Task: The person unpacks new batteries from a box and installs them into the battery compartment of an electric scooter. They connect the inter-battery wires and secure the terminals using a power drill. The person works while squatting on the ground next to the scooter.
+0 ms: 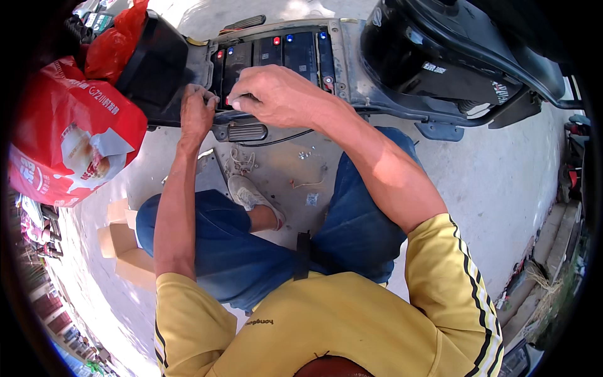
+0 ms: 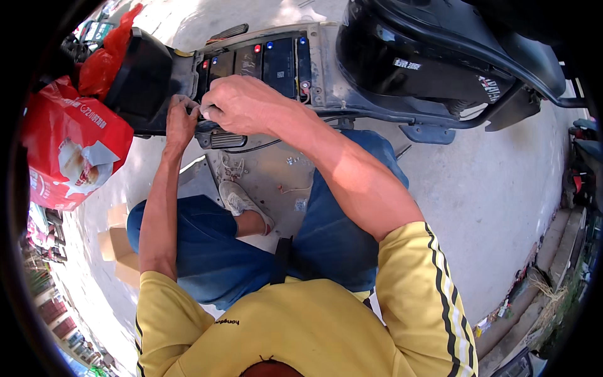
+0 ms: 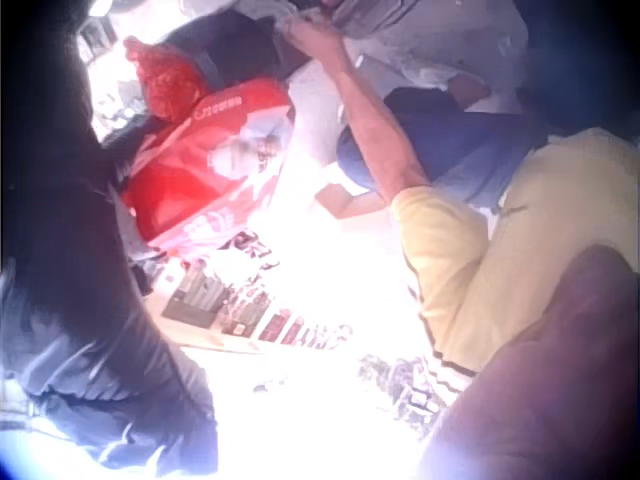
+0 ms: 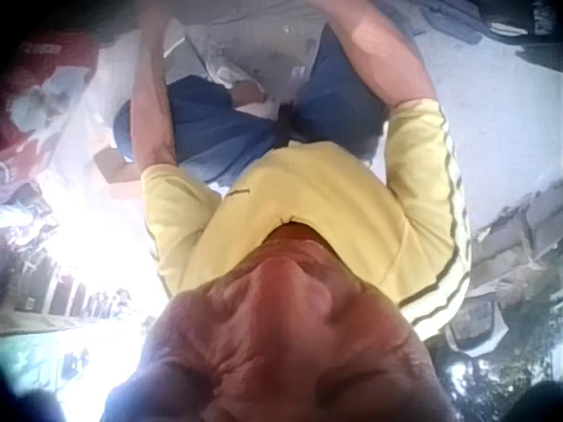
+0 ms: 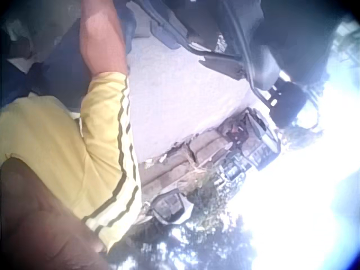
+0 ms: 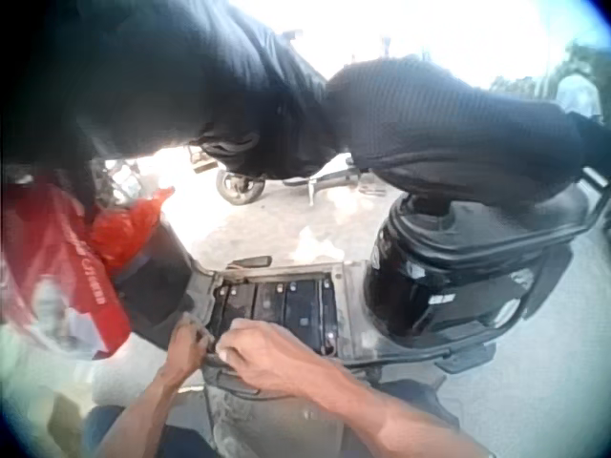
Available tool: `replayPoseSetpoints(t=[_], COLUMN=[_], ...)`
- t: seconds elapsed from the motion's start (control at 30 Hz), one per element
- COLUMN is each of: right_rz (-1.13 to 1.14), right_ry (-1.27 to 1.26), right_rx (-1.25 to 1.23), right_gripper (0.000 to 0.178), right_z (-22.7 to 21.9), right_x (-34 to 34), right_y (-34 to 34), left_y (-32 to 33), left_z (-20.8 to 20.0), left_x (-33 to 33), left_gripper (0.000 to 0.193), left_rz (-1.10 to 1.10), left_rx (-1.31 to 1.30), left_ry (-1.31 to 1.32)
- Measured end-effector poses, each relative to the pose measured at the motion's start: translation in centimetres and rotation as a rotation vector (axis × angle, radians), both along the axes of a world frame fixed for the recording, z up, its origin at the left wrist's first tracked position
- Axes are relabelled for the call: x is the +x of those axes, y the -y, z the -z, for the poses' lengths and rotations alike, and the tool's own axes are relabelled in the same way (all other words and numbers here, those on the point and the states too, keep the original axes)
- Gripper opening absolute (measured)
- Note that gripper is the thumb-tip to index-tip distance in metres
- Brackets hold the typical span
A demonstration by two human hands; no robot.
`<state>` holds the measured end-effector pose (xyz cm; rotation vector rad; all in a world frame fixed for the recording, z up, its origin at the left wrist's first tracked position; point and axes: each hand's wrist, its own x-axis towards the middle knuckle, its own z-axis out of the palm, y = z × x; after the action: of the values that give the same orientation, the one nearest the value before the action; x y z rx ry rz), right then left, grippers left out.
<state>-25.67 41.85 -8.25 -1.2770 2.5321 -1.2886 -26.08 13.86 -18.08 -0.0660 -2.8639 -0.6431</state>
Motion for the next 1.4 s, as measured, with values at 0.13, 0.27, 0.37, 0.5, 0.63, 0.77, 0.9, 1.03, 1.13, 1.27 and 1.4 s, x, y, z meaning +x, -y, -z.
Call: replayPoseSetpoints(t=[0.13,0.27,0.37,0.5,0.63,0.77,0.9,1.03,1.13,1.27,1.4], right_rz=[0.296,0.968,1.438,1.513,1.485,1.397,1.483,1.693,1.71,1.737,1.787], right_ry=[-0.248,-0.154,0.181,0.415,0.562,0.693,0.763,1.156,1.421,1.504,1.4], right_rx=[-0.346,-0.473,-0.357,0.121,0.287,0.401,0.588,0.491,0.369,0.364,0.502], right_gripper=[0.019,0.022,0.027,0.037,0.034,0.038,0.053,0.077,0.089,0.086,0.084], right_z=[-4.8,-2.2,6.3,18.2,24.3,26.1,26.3,28.4,31.9,35.4,39.6], right_x=[5.3,14.1,20.8,30.6,36.7,45.2,53.1,58.9,61.1,62.8,61.2], right_y=[-8.0,-20.2,-26.8,-30.8,-29.1,-27.0,-24.2,-20.4,-17.6,-14.6,-17.4], left_y=[1.5,-0.2,0.8,1.8,2.6,4.6,7.9,5.8,5.5,4.7,3.7], left_z=[1.2,0.4,-0.1,0.5,1.4,3.4,4.8,4.3,4.1,3.4,3.7], left_x=[-0.5,-1.2,-1.1,-2.0,-2.3,-3.6,-5.2,-5.0,-5.0,-3.6,-1.5], left_gripper=[0.014,0.02,0.021,0.025,0.02,0.019,0.017,0.018,0.019,0.018,0.012], left_rz=[0.023,0.022,0.007,0.057,0.061,0.09,0.085,0.119,0.109,0.133,0.017], left_rx=[-0.062,-0.128,-0.198,-0.13,-0.152,-0.139,-0.027,-0.035,-0.076,-0.236,-0.133], left_ry=[0.015,0.019,0.08,0.102,0.109,0.104,0.206,0.139,0.13,-0.016,-0.005])
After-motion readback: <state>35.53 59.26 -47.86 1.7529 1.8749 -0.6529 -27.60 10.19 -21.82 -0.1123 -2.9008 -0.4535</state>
